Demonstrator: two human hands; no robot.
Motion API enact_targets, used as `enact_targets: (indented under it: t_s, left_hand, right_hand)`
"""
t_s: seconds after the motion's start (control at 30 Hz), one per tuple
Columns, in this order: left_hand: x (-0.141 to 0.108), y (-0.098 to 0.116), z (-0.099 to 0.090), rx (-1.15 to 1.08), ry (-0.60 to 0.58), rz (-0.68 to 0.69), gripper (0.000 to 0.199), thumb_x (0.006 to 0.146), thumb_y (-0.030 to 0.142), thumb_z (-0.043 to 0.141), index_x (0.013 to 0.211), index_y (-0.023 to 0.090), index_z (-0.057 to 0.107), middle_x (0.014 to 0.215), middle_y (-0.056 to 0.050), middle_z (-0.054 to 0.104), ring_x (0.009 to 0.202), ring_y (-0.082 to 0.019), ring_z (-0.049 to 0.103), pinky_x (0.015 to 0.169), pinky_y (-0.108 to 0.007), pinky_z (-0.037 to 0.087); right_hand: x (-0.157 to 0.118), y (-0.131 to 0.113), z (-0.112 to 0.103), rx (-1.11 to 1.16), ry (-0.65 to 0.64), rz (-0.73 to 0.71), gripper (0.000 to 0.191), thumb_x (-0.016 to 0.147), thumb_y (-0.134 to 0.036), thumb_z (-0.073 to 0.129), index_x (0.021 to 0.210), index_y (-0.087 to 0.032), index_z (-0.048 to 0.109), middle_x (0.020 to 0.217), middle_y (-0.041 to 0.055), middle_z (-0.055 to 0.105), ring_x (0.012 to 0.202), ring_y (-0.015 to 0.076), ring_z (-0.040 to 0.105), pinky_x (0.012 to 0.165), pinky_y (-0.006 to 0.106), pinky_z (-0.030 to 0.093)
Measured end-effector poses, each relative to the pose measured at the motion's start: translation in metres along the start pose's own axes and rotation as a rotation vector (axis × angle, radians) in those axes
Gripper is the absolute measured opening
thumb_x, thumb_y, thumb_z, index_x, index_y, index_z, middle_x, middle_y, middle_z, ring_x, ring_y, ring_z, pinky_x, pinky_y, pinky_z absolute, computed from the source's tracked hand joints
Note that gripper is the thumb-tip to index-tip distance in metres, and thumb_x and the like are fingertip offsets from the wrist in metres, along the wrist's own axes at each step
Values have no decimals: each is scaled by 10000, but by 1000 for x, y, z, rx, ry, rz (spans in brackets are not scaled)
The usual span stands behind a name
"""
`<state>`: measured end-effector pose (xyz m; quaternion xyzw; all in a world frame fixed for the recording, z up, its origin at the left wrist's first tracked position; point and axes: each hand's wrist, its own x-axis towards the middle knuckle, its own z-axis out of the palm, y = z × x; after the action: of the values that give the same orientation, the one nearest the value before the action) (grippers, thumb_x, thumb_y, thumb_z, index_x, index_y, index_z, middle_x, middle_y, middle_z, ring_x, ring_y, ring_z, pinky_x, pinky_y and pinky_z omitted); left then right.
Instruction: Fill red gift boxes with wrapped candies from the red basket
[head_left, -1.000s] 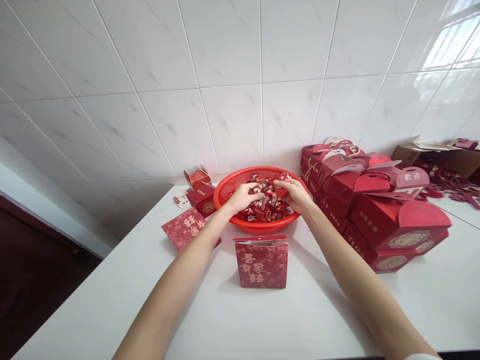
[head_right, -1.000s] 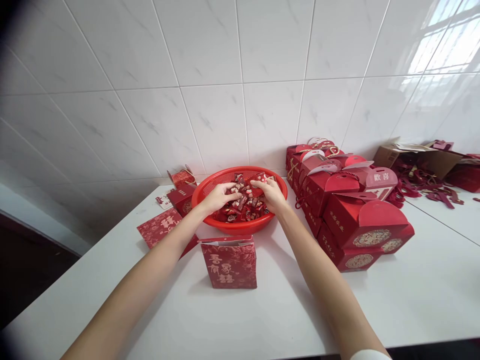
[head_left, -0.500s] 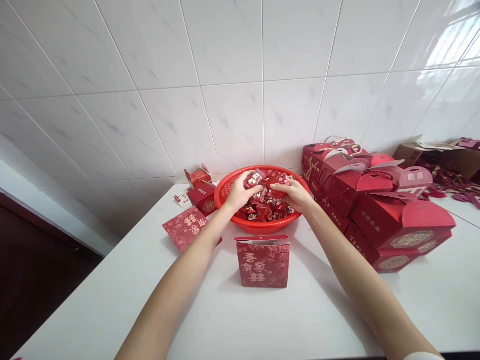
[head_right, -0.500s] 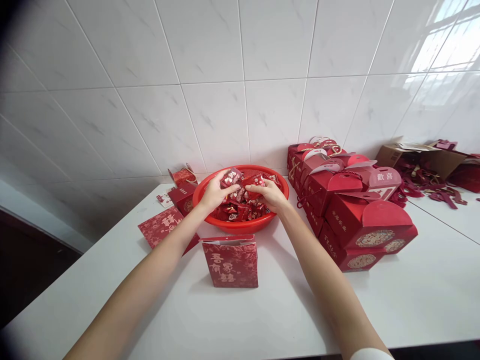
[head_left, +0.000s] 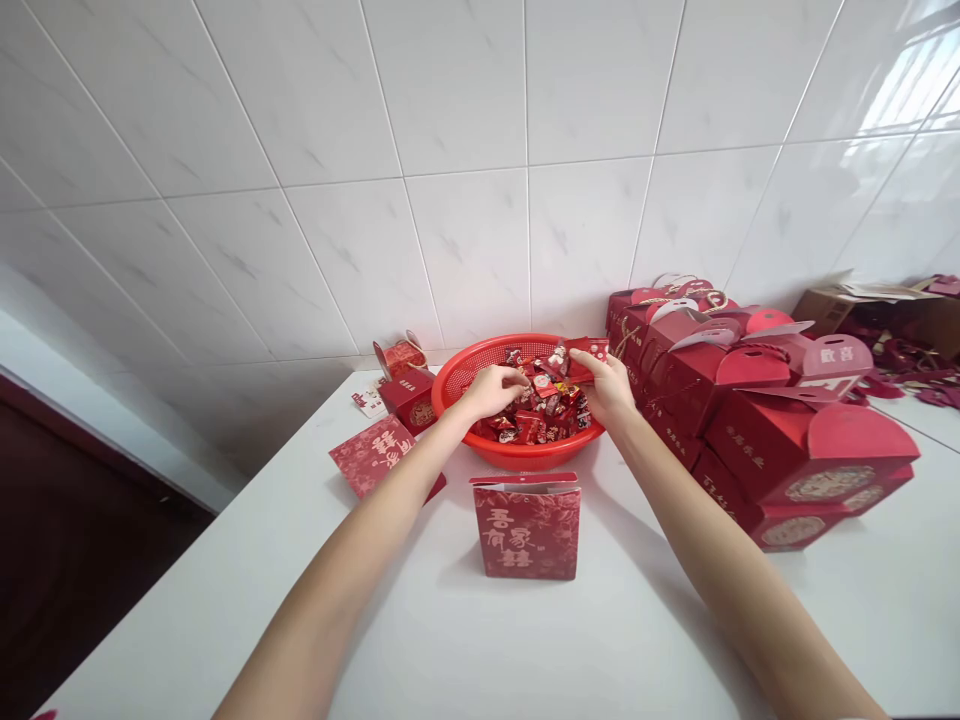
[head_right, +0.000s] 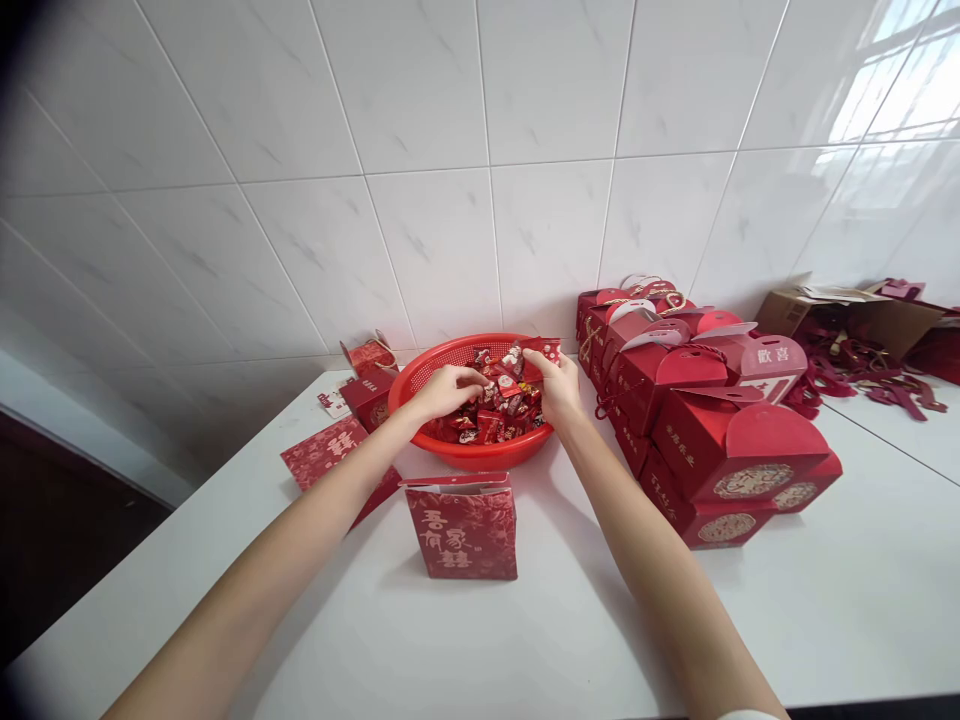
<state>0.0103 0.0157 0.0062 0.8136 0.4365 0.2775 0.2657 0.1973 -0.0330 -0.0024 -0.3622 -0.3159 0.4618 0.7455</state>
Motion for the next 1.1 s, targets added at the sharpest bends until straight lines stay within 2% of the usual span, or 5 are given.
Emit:
enact_targets:
  t_s: [0.23,0.53,0.73,0.87,1.1]
  left_hand:
    - [37,14,1,167,-64,62,347,756,24,572,923,212,812,1035,-31,794,1021,-225,716,966,-290,521]
    - [37,-29,-39,317,18,-104,365,739,66,541,954,193,807,1075,-74,784,1090,-262,692,996,-332,500]
    - [14,-41,-57,420,-380,-207,210,573,69,637,629,216,775,735,-41,775,745,-247,729,742,-286,552]
    - [13,-50,-41,515,-392,-215,416,533,52,668,872,246,812,1021,-94,794,969,-303,725,843,-313,537]
    - [24,-55,-28,514,-317,-183,644,678,79,622,1295,254,686,1344,-115,680,1245,-309,631,1009,-322,482]
  right_hand:
    - [1,-3,2,98,140,-68,217,597,-239,805,708,-200,623,654,-31,697,614,154,674,646,296,587]
    - [5,2,1,100,154,-63,229,594,-255,801,715,-206,613,656,-23,698,629,180,692,654,320,591]
    - [7,3,-1,83,139,-35,243,589,-244,814,704,-210,603,650,-27,693,630,183,686,617,309,574]
    - [5,3,-1,76,136,-40,238,582,-250,813,703,-209,612,648,-29,692,627,171,673,601,290,563]
    - [2,2,0,71,111,-54,230,577,-263,810,699,-203,624,660,-22,696,625,164,671,656,301,586]
